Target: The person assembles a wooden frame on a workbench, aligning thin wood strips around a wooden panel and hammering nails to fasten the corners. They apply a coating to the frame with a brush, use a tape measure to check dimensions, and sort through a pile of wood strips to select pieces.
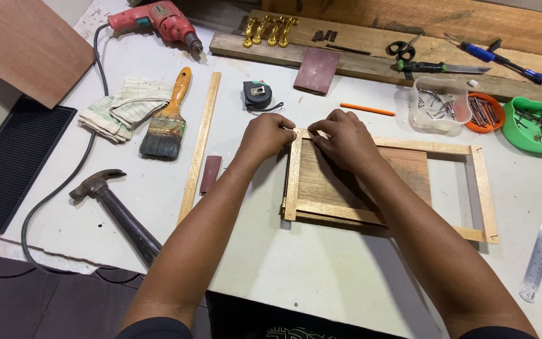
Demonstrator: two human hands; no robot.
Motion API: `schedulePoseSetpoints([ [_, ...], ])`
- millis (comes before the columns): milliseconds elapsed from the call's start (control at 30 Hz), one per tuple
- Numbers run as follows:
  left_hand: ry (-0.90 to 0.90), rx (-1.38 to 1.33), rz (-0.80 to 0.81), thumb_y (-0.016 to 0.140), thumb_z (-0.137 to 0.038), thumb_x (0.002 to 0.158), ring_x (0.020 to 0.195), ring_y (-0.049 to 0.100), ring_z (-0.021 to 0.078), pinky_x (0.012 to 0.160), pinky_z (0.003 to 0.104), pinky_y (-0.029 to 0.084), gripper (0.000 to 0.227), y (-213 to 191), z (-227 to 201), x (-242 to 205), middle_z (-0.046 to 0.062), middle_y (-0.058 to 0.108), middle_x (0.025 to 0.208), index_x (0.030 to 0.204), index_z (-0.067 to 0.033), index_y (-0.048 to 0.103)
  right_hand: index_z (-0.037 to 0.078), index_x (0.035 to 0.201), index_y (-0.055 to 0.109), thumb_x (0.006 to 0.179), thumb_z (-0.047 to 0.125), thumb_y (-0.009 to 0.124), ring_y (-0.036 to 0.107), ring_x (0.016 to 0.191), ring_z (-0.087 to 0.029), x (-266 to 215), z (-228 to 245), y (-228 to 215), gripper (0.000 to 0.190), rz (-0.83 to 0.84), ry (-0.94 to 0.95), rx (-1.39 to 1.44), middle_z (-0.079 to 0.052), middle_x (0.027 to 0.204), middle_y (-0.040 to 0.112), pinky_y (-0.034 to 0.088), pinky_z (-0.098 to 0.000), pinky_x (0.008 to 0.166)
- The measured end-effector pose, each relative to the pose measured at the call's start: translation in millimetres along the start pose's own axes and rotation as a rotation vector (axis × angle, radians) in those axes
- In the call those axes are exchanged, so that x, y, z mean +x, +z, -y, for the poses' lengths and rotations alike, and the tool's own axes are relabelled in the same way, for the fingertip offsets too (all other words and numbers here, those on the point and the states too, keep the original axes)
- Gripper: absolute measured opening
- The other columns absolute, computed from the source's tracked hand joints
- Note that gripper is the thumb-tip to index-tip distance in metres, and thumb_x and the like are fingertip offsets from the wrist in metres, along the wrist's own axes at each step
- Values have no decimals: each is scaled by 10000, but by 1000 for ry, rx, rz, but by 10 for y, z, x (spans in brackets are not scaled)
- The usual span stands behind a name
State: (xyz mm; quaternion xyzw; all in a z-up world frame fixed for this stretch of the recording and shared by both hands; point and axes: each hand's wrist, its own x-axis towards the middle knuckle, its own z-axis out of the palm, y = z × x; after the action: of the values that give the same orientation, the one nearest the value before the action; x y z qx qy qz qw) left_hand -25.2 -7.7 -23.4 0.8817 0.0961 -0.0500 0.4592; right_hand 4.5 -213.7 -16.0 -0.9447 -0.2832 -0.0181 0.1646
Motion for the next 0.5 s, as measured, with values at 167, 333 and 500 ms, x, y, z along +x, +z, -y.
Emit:
schedulePoseSetpoints([
  [167, 9, 32, 15, 785, -224, 821, 731, 781, 134, 733, 298, 612, 266, -31, -22, 24, 87, 812, 865, 1062, -112, 809, 216, 1182, 766, 908, 351, 747, 607, 1007, -269, -6, 15, -23, 306, -6, -10, 1, -78, 1001, 652, 507, -444, 874],
  [333, 1, 120, 23, 771, -292, 834, 770, 781, 177, 756, 337, 611, 278, -27, -122, 35, 81, 803, 876, 1074, -156, 804, 203, 1204, 749, 921, 386, 737, 611, 1020, -268, -43, -27, -98, 337, -6, 11, -4, -83, 1019, 653, 500, -457, 880],
  [500, 162, 364, -156, 759, -345, 866, 891, 751, 301, 845, 421, 580, 296, 76, -348, 2, 133, 782, 941, 1090, -154, 797, 192, 1190, 749, 910, 385, 751, 614, 1117, -270, -108, -176, -185, 340, -37, -4, -23, -94, 1098, 666, 494, -473, 942],
])
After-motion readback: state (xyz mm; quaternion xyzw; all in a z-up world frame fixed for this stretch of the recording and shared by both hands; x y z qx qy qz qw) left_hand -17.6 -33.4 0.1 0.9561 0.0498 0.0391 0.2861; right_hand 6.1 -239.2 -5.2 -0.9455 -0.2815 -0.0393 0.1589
